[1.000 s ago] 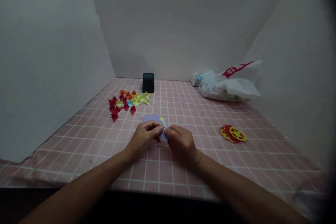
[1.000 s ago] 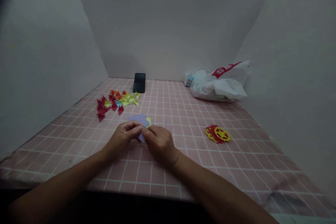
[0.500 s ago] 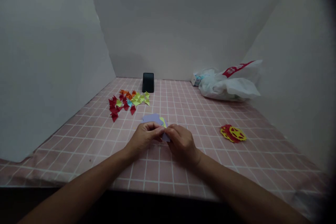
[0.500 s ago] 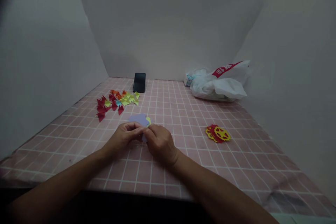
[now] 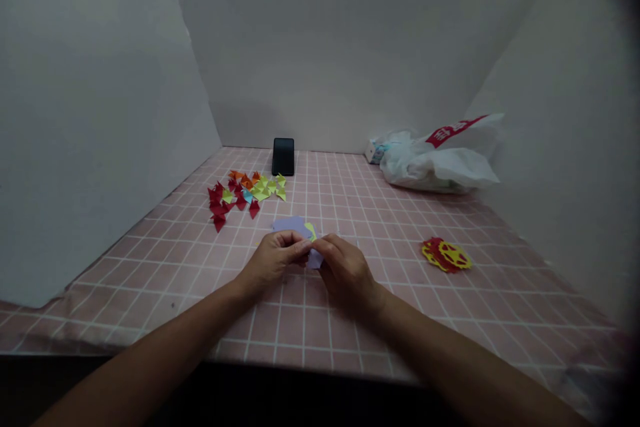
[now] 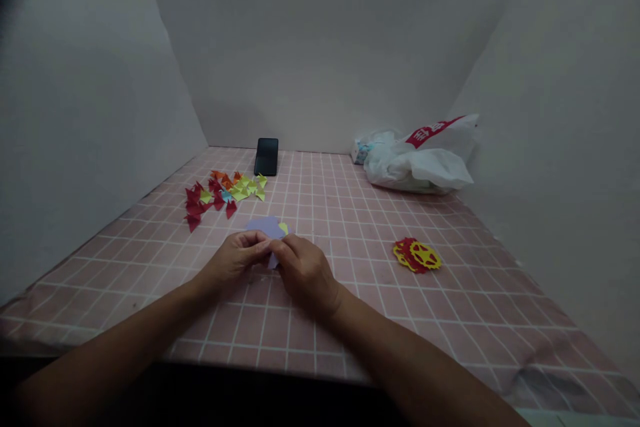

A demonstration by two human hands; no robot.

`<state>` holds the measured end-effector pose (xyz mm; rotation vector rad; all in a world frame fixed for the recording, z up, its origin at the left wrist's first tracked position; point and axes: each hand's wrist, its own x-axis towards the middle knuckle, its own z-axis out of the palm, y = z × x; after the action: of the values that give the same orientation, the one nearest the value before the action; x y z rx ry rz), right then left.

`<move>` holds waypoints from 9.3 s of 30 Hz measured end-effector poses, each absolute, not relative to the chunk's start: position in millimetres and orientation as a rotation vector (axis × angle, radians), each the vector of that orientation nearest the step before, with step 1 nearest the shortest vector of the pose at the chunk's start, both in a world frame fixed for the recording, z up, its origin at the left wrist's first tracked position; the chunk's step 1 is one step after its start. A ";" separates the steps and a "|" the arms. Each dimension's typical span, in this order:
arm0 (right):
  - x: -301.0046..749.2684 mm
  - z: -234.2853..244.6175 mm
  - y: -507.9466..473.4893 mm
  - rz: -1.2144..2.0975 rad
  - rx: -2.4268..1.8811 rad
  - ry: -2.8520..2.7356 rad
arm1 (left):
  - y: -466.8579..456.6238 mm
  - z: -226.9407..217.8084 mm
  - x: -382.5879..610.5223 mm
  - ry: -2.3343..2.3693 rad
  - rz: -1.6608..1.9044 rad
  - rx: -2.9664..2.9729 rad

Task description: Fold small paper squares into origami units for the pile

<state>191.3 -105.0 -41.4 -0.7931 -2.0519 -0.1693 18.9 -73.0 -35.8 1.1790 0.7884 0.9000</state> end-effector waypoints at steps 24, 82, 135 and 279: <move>200.2 -41.1 -92.0 0.587 -1.057 -1.770 | -73.9 -32.1 20.8 0.912 1.009 1.334; 199.7 -34.0 -95.4 0.395 -0.861 -1.796 | -76.7 -36.6 23.1 0.786 1.166 1.339; 205.1 -23.2 -95.2 0.896 -1.053 -1.781 | -73.8 -14.9 12.9 0.976 0.863 1.483; 193.1 -36.2 -101.1 0.869 -0.949 -1.679 | -83.5 -23.0 18.9 0.989 1.095 1.502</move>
<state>193.1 -101.1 -36.2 -0.9485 -1.6790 0.8687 18.9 -83.5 -23.0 1.5025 0.9889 1.0947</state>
